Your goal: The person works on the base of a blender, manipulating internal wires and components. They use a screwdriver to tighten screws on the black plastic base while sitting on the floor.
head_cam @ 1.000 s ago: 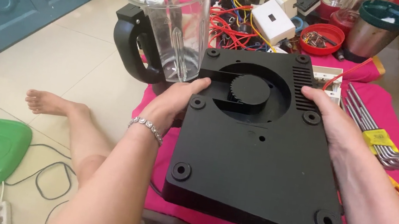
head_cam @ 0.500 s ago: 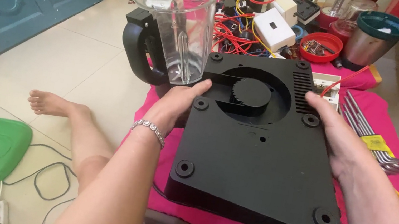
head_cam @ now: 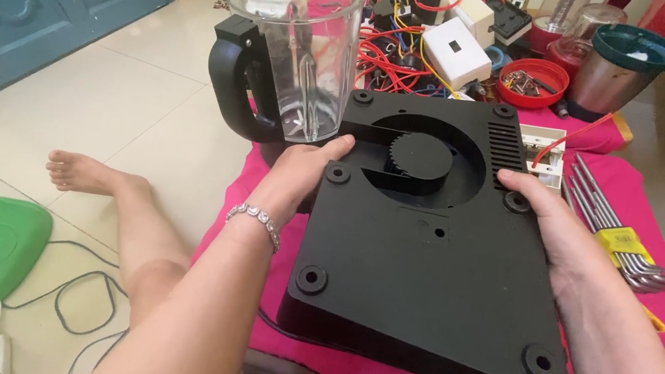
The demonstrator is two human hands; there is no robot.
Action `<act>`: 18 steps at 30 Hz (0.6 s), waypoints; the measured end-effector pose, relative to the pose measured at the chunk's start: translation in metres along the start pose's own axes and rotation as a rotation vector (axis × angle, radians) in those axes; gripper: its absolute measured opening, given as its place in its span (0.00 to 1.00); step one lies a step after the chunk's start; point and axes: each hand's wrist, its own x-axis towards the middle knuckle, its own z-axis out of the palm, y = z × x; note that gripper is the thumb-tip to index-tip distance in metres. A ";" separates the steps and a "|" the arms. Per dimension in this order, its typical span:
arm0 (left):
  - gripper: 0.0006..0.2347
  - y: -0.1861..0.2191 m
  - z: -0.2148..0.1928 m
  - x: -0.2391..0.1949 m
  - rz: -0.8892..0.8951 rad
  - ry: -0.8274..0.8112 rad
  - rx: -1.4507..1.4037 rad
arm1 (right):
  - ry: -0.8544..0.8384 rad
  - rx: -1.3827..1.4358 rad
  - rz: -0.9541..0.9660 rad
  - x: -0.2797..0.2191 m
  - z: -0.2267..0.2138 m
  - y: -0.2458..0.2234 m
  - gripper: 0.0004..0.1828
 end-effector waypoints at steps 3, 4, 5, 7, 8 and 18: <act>0.26 -0.011 -0.002 0.004 0.151 0.174 0.258 | -0.052 0.003 -0.012 0.003 -0.003 0.002 0.21; 0.26 -0.021 -0.002 0.008 0.149 0.176 0.256 | -0.054 0.001 -0.012 -0.003 -0.001 0.000 0.21; 0.24 -0.030 -0.002 0.012 0.261 0.366 0.230 | -0.029 -0.002 -0.012 -0.008 0.002 -0.003 0.23; 0.21 -0.040 -0.007 0.017 0.372 0.561 0.196 | -0.008 -0.009 -0.017 -0.009 0.003 -0.004 0.24; 0.17 -0.041 -0.011 0.016 0.553 0.808 0.223 | 0.018 -0.019 -0.021 -0.004 0.001 -0.002 0.24; 0.21 0.008 -0.067 0.034 0.576 0.514 -0.164 | 0.087 -0.081 -0.074 -0.005 0.002 -0.010 0.21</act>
